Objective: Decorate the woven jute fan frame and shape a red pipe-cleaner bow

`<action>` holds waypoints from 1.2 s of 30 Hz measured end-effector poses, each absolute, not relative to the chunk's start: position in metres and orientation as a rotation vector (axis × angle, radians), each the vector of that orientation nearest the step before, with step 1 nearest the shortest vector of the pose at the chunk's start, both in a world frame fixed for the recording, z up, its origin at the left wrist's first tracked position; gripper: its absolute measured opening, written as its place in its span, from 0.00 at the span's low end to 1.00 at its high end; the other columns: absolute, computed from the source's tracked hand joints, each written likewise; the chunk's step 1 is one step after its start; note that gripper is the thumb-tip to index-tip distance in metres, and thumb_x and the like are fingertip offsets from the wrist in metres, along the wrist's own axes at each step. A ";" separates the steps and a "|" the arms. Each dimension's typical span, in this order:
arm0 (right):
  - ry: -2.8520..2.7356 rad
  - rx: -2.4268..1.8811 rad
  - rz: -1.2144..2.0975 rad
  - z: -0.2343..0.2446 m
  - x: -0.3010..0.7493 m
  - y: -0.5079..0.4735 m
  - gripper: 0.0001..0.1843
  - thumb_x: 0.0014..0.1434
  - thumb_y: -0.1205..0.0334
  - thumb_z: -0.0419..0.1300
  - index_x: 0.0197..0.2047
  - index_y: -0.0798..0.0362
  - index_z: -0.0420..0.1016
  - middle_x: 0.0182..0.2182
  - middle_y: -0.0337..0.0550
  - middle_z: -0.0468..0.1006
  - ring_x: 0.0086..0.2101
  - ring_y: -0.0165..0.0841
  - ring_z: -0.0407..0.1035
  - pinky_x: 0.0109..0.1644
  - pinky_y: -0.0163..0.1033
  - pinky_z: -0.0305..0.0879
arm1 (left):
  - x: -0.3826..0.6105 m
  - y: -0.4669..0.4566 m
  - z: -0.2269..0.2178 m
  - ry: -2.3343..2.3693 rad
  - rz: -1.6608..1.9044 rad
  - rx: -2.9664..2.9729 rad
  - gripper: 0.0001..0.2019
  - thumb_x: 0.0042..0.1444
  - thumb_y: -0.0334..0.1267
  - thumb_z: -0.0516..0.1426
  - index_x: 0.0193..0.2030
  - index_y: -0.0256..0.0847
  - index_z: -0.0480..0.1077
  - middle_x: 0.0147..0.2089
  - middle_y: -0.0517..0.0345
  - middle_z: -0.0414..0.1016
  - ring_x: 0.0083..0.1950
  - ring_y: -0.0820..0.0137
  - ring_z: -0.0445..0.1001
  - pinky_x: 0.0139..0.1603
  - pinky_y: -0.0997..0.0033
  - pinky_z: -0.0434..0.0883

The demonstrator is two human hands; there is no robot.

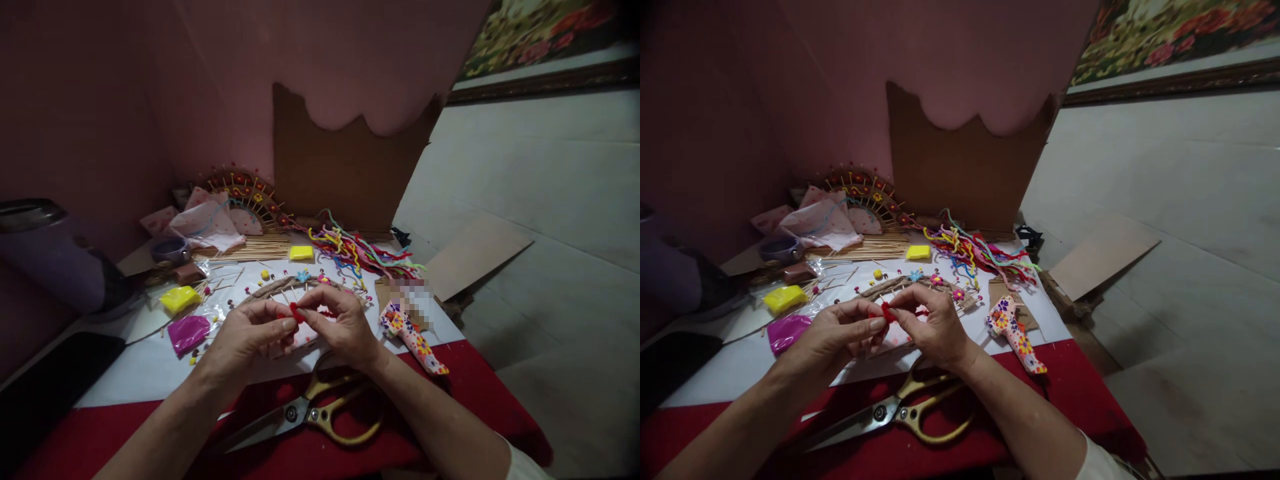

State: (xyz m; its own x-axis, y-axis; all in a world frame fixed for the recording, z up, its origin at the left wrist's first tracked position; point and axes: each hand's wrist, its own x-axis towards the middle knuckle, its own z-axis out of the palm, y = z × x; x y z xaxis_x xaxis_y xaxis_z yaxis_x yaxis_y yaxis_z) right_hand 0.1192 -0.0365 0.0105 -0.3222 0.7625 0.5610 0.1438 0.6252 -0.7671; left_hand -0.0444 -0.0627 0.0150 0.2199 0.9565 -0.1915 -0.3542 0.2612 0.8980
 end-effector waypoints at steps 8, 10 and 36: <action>-1.700 -0.716 1.032 0.002 0.116 -0.038 0.04 0.55 0.63 0.61 0.34 0.54 0.76 0.29 0.41 0.77 0.31 0.30 0.71 0.37 0.35 0.67 | -0.045 -0.063 0.014 0.940 1.181 0.747 0.16 0.33 0.31 0.70 0.31 0.37 0.72 0.23 0.61 0.74 0.22 0.73 0.72 0.25 0.72 0.71; -1.698 -0.716 1.072 0.001 0.115 -0.037 0.06 0.55 0.61 0.61 0.34 0.54 0.75 0.29 0.41 0.76 0.31 0.30 0.71 0.37 0.36 0.67 | -0.045 -0.063 0.015 0.966 1.190 0.756 0.17 0.34 0.32 0.70 0.33 0.38 0.72 0.25 0.60 0.75 0.23 0.73 0.72 0.25 0.72 0.71; -1.902 -0.810 0.667 0.017 0.117 -0.043 0.07 0.54 0.72 0.54 0.34 0.54 0.71 0.33 0.42 0.72 0.38 0.33 0.67 0.43 0.39 0.62 | -0.046 -0.064 0.014 1.052 1.116 0.889 0.12 0.38 0.38 0.68 0.27 0.36 0.73 0.20 0.60 0.73 0.19 0.74 0.69 0.20 0.76 0.62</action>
State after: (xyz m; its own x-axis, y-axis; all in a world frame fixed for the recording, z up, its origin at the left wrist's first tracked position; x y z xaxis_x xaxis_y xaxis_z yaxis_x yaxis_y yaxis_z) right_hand 0.1168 -0.0431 0.0175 -0.3478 0.7643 0.5430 0.2581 0.6348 -0.7283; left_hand -0.0464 -0.0636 0.0138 0.1014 0.9741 -0.2023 -0.2596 0.2222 0.9398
